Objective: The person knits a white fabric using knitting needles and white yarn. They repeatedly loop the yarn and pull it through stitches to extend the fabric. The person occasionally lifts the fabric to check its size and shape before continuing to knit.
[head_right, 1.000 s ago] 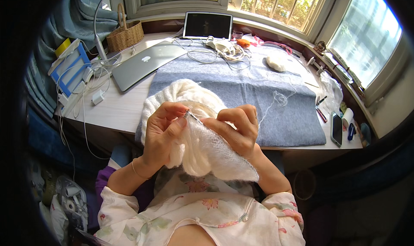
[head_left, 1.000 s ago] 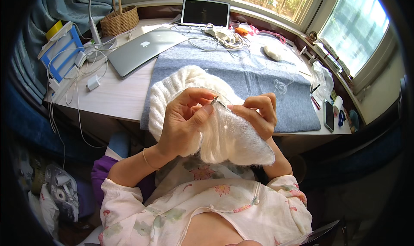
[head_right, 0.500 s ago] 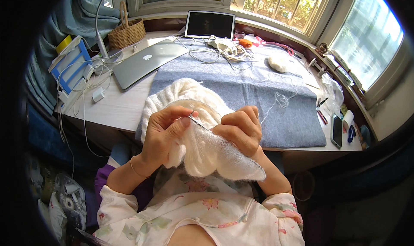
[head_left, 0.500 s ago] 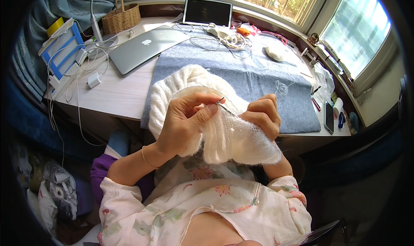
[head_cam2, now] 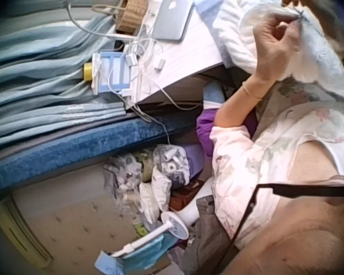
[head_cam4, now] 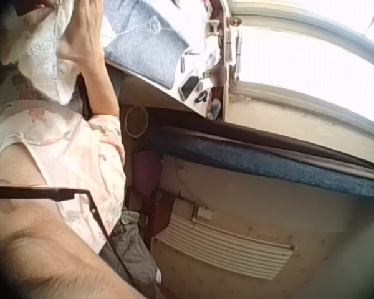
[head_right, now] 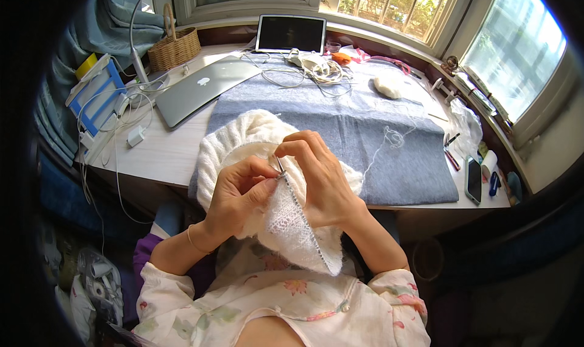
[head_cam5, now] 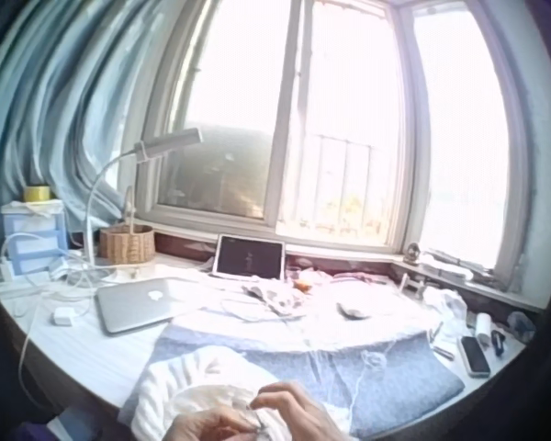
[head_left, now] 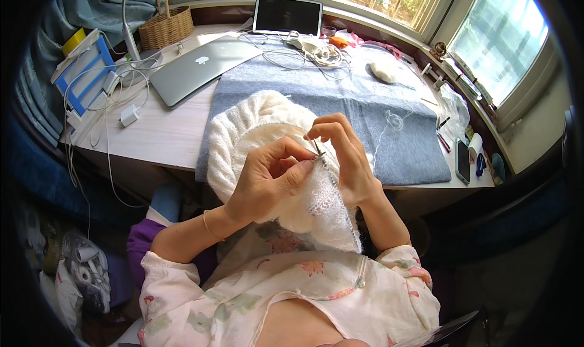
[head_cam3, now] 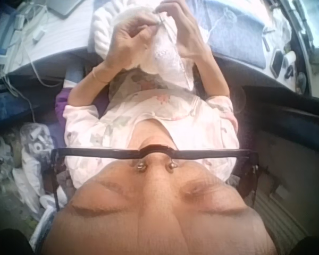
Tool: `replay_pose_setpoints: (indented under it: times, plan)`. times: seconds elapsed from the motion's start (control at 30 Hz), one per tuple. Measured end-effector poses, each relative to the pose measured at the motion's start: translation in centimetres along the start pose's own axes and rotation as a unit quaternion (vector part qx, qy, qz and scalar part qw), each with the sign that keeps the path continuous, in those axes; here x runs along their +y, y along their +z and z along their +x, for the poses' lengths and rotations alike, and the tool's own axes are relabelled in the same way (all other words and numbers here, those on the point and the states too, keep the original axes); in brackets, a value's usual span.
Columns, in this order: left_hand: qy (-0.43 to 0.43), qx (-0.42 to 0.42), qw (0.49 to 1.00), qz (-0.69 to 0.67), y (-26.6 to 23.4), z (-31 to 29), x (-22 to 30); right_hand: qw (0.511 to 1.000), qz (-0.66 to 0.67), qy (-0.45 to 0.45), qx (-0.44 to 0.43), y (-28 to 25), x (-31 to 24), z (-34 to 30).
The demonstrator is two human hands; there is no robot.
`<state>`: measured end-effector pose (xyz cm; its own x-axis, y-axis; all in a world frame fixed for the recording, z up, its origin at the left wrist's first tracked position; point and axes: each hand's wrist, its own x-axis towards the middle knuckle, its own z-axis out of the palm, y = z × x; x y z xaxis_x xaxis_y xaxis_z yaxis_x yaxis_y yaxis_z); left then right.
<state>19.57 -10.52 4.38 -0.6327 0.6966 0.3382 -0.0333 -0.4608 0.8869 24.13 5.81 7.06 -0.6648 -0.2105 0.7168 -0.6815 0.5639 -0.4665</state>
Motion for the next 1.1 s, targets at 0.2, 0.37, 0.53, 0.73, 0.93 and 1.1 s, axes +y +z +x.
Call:
replay_pose_setpoints:
  times: [0.2,0.37,0.53,0.73,0.93,1.1]
  plan:
    - [0.021,0.023,0.999,-0.006,0.0,0.1,0.2,0.956,-0.232,-0.108,0.146,-0.3,0.1,-1.2]
    - [0.083,0.046,0.996,0.008,-0.1,0.3,0.5,0.938,-0.26,-0.136,0.184,0.2,0.4,-1.7]
    - [0.056,0.021,0.998,-0.001,-0.2,0.2,0.7,0.956,-0.195,-0.152,0.16,0.5,0.2,-1.6]
    - [-0.001,0.029,1.0,-0.006,0.0,0.2,0.4,0.954,-0.171,-0.122,0.213,0.3,0.4,-1.4]
    - [0.023,0.05,0.998,-0.033,-0.3,0.2,0.9,0.952,-0.194,-0.16,0.173,0.0,0.3,-1.5]
    - [0.047,0.084,0.995,-0.04,0.1,0.2,0.8,0.945,-0.222,-0.158,0.182,0.2,0.1,-1.3]
